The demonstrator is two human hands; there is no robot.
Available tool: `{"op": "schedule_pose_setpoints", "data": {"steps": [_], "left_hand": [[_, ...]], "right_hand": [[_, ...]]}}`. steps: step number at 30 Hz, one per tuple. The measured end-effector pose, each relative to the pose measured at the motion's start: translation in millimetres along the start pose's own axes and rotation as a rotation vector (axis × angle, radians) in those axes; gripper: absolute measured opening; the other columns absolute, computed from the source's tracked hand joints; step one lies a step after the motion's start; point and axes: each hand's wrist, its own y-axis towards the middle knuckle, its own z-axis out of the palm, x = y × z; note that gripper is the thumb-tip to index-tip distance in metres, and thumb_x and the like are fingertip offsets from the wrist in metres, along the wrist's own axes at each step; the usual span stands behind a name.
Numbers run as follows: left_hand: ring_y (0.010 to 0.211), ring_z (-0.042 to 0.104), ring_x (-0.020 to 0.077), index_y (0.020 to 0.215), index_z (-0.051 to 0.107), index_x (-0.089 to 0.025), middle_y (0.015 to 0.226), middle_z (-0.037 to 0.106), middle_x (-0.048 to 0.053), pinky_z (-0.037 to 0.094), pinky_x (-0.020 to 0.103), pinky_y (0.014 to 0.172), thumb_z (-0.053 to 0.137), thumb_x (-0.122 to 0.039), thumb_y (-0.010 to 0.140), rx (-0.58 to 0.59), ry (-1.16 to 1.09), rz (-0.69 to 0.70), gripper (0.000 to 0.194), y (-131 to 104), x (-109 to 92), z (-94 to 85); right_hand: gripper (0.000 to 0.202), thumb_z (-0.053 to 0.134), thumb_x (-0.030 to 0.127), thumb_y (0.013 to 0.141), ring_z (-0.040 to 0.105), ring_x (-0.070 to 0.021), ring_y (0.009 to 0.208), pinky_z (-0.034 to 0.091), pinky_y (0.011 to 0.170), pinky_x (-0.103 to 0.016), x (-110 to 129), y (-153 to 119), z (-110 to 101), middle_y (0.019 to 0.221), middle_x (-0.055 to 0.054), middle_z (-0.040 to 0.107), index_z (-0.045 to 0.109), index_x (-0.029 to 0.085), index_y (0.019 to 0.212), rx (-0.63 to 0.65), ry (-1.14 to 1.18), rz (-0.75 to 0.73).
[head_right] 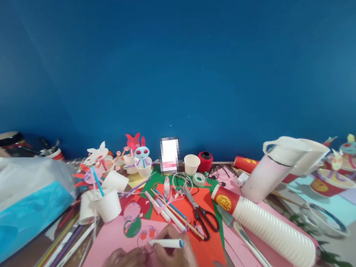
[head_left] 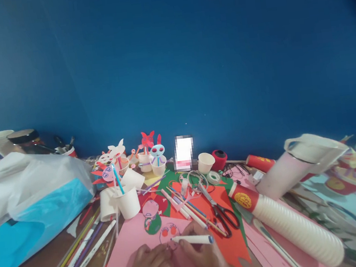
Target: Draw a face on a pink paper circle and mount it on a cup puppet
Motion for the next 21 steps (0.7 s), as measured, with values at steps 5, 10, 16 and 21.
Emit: {"op": "schedule_pose_setpoints", "data": {"steps": [5,10,16,21], "left_hand": [[0.087,0.066,0.0151,0.092,0.062,-0.021,0.085,0.072,0.002,0.043,0.028,0.079,0.036,-0.018,0.093,-0.150,-0.003,-0.003,0.026,2.1,0.1,-0.9],[0.084,0.068,0.0130,0.090,0.062,-0.021,0.086,0.073,0.000,0.044,0.026,0.073,0.040,-0.018,0.091,-0.030,0.022,0.021,0.022,9.9,0.8,-11.5],[0.087,0.067,0.0138,0.093,0.061,-0.021,0.090,0.073,-0.001,0.044,0.026,0.074,0.046,-0.017,0.088,0.011,0.013,0.026,0.016,12.4,0.4,-23.8],[0.084,0.067,0.0122,0.087,0.063,-0.023,0.086,0.073,-0.003,0.042,0.025,0.076,0.042,-0.020,0.092,-0.084,-0.033,-0.015,0.021,15.7,-2.4,-20.7]], "right_hand": [[0.009,0.058,0.021,0.081,0.062,-0.0159,0.061,0.049,0.057,-0.022,0.1,1.8,-0.8,0.066,-0.002,0.066,0.056,0.020,0.073,0.019,0.044,-0.046],[0.007,0.055,0.018,0.083,0.064,-0.0159,0.070,0.051,0.066,-0.023,-3.0,2.7,-5.3,0.076,-0.003,0.068,0.061,0.020,0.082,0.035,0.032,-0.190],[0.009,0.054,0.016,0.084,0.063,-0.0159,0.073,0.050,0.070,-0.024,-8.1,1.8,-5.2,0.079,-0.003,0.066,0.061,0.020,0.088,0.003,-0.006,-0.213],[0.008,0.052,0.018,0.085,0.061,-0.0145,0.066,0.050,0.063,-0.022,-4.7,4.3,-3.8,0.073,-0.002,0.064,0.059,0.019,0.083,-0.011,0.026,-0.225]]}}
